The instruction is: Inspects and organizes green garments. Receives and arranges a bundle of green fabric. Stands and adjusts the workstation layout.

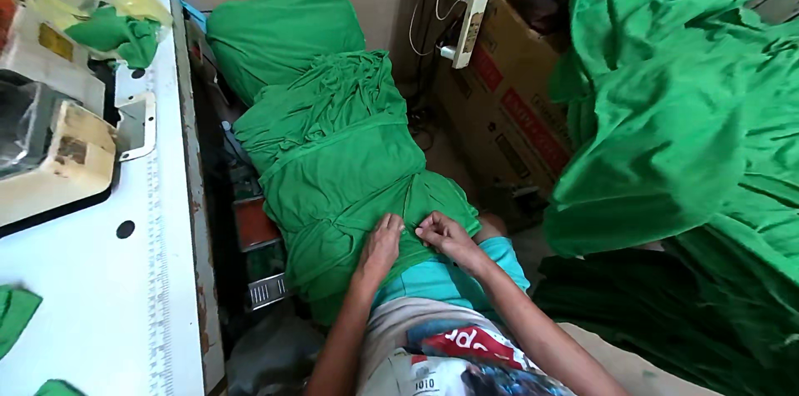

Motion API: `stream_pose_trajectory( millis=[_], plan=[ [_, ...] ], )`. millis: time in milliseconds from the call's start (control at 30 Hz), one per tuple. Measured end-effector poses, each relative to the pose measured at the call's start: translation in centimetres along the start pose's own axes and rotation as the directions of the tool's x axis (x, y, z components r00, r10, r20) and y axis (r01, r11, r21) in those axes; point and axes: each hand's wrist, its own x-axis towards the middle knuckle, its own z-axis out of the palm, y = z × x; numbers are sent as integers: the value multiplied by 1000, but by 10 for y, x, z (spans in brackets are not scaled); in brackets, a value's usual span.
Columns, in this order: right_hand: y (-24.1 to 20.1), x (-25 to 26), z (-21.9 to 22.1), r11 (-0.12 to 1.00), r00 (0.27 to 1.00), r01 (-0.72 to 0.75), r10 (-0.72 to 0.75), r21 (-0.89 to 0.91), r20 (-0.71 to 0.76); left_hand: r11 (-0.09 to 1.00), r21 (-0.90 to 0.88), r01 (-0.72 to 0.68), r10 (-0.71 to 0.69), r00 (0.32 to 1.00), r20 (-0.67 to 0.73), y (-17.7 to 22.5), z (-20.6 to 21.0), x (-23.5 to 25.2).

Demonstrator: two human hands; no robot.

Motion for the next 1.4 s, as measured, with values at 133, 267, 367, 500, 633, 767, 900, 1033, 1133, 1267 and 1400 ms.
stream_pose_trajectory(
  millis=[133, 267, 367, 500, 633, 767, 900, 1033, 1133, 1267, 1400],
  plan=[
    [-7, -2, 0, 972, 999, -19, 25, -234, 23, 1000, 18, -6, 7, 999, -49, 0, 4, -2],
    [-23, -3, 8, 854, 997, -46, 72, -518, 29, 999, 46, -22, 26, 996, -80, 0, 6, -3],
    [-33, -5, 14, 757, 995, -40, 88, -652, 40, 999, 47, -21, 25, 996, -85, 1, 6, -3],
    [-28, -2, 10, 805, 996, -39, 78, -591, 40, 999, -26, 28, -31, 995, -93, 0, 5, -4],
    [-11, 0, 5, 951, 999, 36, -35, -306, 9, 976, -217, 10, -29, 996, -86, -13, 0, -7],
    [-3, 1, 9, 980, 978, 198, -195, 31, -79, 968, -252, -20, 17, 1000, -14, -19, -5, -6],
    [-5, 6, 8, 989, 998, 59, -63, -137, -24, 978, -205, 26, -34, 999, -37, -15, -5, -2],
    [-18, 11, 6, 932, 997, 5, 24, -362, 74, 979, -196, 50, -64, 996, -67, -11, -2, -3],
    [-28, 15, 8, 861, 990, 3, 68, -508, 121, 982, -177, 58, -75, 993, -92, -10, 1, -4],
    [-47, 13, 17, 713, 980, -19, 151, -701, 127, 987, -153, 51, -70, 990, -123, -11, 5, -5],
    [-41, 13, 14, 757, 984, -5, 120, -653, 131, 971, -231, 69, -102, 986, -134, -10, 3, -6]
  ],
)
